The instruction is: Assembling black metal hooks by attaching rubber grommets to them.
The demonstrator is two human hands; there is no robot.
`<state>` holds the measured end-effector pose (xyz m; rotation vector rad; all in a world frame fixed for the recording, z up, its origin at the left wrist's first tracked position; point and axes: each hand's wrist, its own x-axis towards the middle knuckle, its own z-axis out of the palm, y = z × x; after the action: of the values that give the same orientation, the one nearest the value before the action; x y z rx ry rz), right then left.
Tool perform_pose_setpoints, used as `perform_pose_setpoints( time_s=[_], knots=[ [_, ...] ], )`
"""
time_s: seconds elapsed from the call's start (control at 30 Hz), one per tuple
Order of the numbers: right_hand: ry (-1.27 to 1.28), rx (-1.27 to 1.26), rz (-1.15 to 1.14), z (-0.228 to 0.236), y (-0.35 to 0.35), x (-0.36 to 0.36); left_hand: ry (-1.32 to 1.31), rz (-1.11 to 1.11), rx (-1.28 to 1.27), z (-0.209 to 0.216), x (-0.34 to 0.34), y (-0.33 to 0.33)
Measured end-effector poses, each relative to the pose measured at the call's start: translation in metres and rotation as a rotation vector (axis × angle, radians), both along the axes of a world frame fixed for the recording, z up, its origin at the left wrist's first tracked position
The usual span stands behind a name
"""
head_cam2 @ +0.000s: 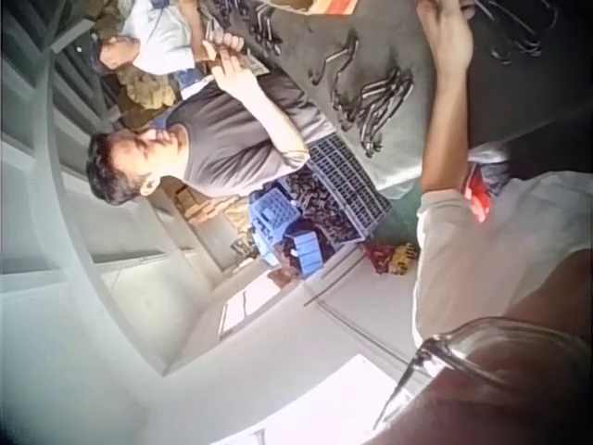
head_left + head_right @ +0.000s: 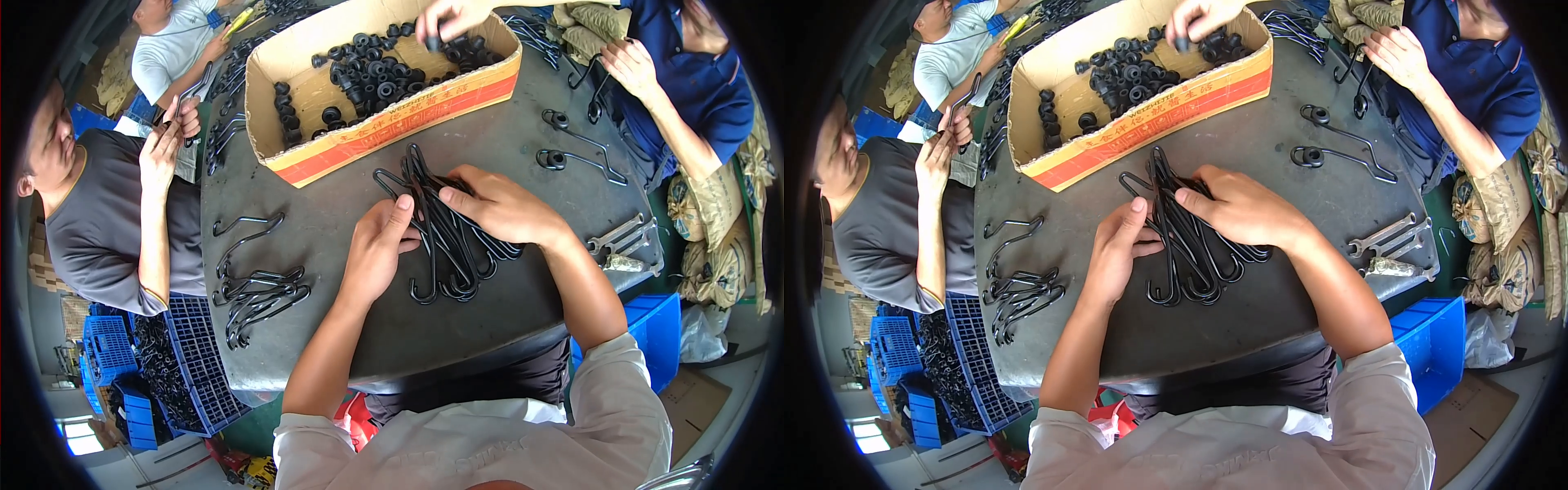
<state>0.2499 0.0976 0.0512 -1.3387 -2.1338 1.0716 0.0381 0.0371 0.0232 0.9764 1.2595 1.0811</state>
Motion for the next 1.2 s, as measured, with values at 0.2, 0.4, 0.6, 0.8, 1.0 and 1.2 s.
perform_pose_setpoints(
  time_s=[0.2, 0.4, 0.6, 0.8, 1.0, 1.2],
  knots=[
    [0.173, -0.097, 0.034, -0.012, -0.012, -0.018, 0.070, -0.190, -0.165, 0.031, -0.017, -0.007],
    [0.573, -0.295, 0.226, -0.032, -0.024, -0.061, 0.196, -0.185, -0.180, 0.048, -0.058, 0.000],
    [0.696, -0.540, 0.238, -0.037, -0.011, -0.082, 0.193, -0.149, -0.142, 0.040, -0.095, 0.013],
    [0.313, 0.198, 0.142, -0.030, -0.012, -0.062, 0.536, -0.024, 0.177, 0.031, -0.098, 0.014],
    [0.474, 0.169, 0.080, -0.055, -0.017, -0.058, 0.767, -0.123, 0.271, 0.046, -0.088, 0.006],
    [0.445, 0.182, 0.104, -0.047, -0.022, -0.062, 0.850, -0.095, 0.391, 0.061, -0.083, -0.004]
  ],
)
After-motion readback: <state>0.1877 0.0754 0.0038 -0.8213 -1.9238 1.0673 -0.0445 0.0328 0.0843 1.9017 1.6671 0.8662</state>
